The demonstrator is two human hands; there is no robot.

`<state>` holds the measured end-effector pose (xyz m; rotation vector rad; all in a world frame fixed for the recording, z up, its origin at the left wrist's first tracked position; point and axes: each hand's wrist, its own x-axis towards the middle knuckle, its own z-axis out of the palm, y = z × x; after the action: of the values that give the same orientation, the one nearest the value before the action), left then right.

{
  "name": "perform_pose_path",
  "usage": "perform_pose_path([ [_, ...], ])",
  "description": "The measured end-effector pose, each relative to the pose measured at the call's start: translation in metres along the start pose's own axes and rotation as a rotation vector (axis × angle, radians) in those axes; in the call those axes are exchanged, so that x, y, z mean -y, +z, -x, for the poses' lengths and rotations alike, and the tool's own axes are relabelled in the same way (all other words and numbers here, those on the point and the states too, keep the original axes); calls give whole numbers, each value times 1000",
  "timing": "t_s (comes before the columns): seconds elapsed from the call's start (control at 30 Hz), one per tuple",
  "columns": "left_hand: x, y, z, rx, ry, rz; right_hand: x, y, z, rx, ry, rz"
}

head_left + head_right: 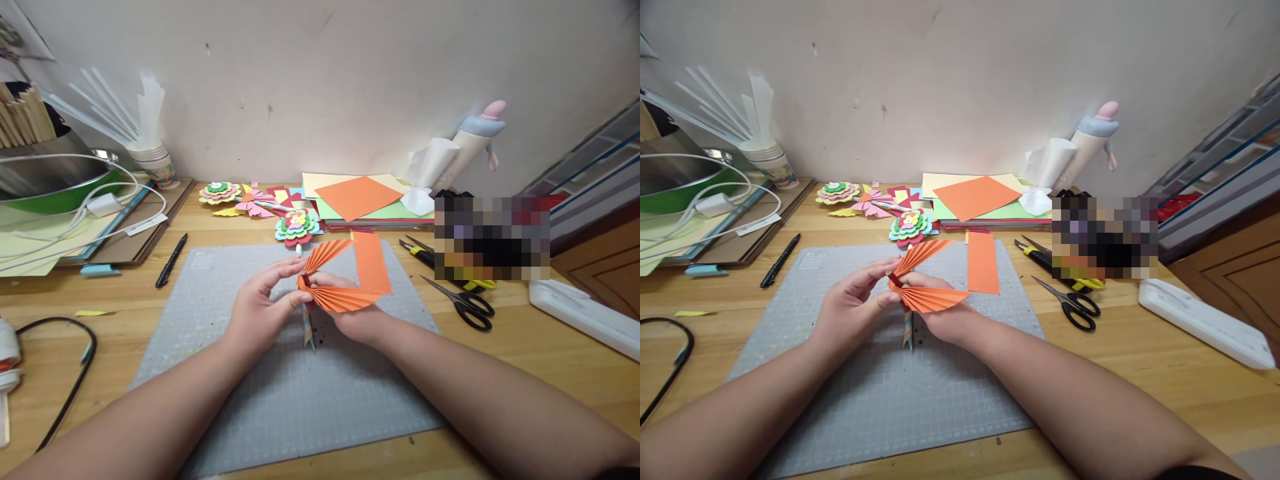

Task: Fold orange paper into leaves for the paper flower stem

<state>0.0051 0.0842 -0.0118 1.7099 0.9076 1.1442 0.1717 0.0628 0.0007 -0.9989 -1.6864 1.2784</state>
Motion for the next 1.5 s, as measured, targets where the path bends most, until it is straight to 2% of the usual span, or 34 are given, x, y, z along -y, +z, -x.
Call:
perform_pose_path([
  [0.07,-2,-3,-3,24,48,-190,-4,-1,-1,-2,-24,40],
  [0.2,-8,-10,-8,166,156,-549,-8,-3,-3,-27,-65,54],
  [0.3,-9,-11,-9,285,156,-691,-6,-4,-4,-2,-76,100],
  [0.4,-9,-10,-7,364,137,-650,-3,-4,-4,31,-47,141],
  [0.73,-7,-13,-10,366,171,-473,-3,-6,-4,96,36,36],
  [0.87,-7,-12,-10,423,188,-428,-1,-7,-4,50,62,-31],
  [1.03,-9,-14,-8,473,112,-431,-1,-8,-5,19,67,-21],
  [1.13,-10,-15,-7,477,110,-427,1,-9,-5,42,85,-6],
  [1.23,-9,-14,-8,472,144,-415,0,-9,-3,65,39,-24],
  [1.5,-9,-14,-8,499,123,-419,-7,-7,-3,21,74,3],
])
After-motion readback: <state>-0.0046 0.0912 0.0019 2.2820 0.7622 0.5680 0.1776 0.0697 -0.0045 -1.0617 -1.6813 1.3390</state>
